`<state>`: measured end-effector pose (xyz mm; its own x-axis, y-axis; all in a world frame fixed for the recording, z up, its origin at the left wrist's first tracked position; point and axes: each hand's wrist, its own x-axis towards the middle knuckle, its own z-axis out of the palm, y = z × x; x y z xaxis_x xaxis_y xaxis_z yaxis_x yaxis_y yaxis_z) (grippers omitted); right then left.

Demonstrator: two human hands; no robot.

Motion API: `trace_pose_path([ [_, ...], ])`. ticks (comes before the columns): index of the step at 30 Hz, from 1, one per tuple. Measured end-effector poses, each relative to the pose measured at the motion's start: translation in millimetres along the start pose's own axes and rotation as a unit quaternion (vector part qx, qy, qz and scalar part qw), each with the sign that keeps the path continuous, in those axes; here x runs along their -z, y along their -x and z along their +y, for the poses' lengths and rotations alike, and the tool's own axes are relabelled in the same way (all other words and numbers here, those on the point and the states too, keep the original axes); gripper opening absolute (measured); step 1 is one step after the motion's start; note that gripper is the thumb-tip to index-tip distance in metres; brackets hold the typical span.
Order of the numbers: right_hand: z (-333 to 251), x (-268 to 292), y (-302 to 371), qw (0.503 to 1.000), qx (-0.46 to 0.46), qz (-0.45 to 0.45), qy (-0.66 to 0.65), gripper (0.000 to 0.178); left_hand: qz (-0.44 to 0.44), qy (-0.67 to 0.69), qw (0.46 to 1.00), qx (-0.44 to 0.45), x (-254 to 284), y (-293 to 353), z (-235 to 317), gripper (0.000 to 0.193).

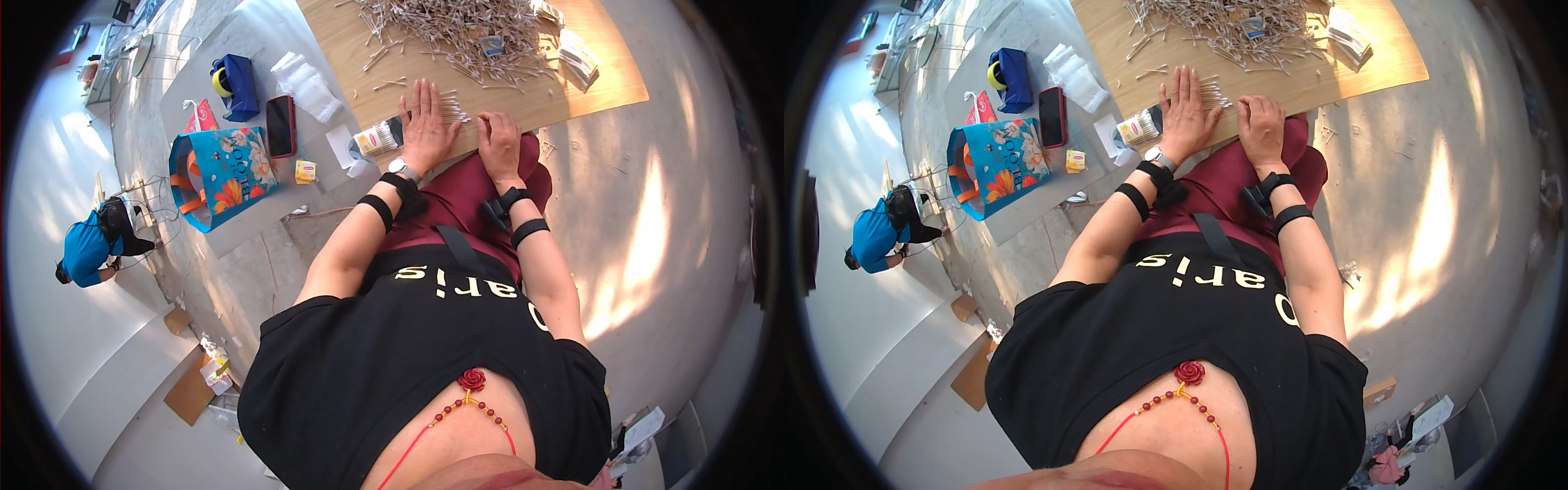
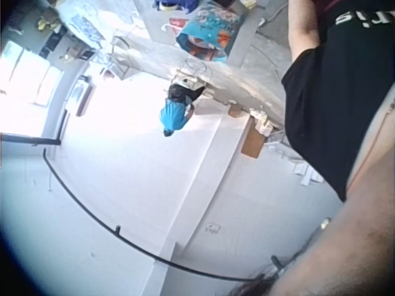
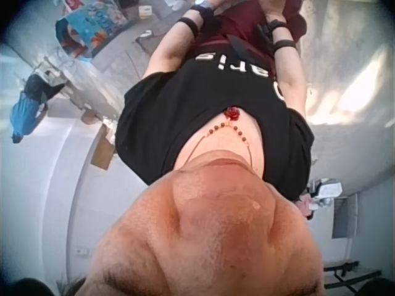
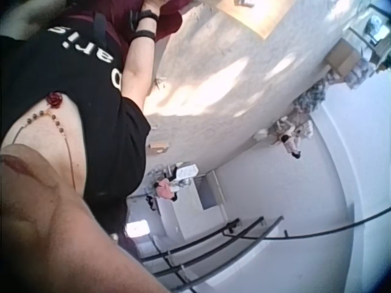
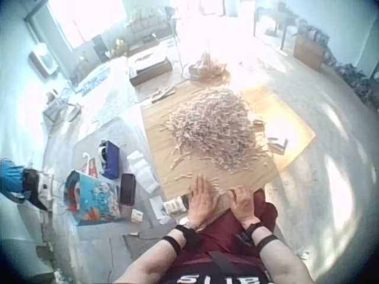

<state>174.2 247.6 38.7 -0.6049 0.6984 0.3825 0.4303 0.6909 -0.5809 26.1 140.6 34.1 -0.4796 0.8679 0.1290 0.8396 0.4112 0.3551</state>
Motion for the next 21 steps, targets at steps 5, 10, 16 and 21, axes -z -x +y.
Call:
trace_pose_path([
  [5, 2.7, 0.0, 0.9, 1.0, 0.003, 0.001, 0.008, 0.014, -0.003, 0.001, 1.0, 0.012, -2.0, -4.0, -0.5, 0.091],
  [10, 5.8, 0.1, 2.5, 1.0, 0.002, 0.008, 0.004, 0.014, 0.002, -0.012, 1.0, -0.001, -18.4, -1.3, 3.9, 0.095],
  [16, 10.1, 2.5, 10.4, 1.0, 0.006, 0.02, 0.003, 0.014, -0.016, -0.014, 0.999, -0.036, -19.8, 8.1, 6.1, 0.099],
  [21, 15.9, 7.6, 16.5, 0.999, 0.014, 0.026, 0.021, 0.017, -0.035, 0.013, 0.996, -0.077, -16.5, 15.7, 7.4, 0.099],
])
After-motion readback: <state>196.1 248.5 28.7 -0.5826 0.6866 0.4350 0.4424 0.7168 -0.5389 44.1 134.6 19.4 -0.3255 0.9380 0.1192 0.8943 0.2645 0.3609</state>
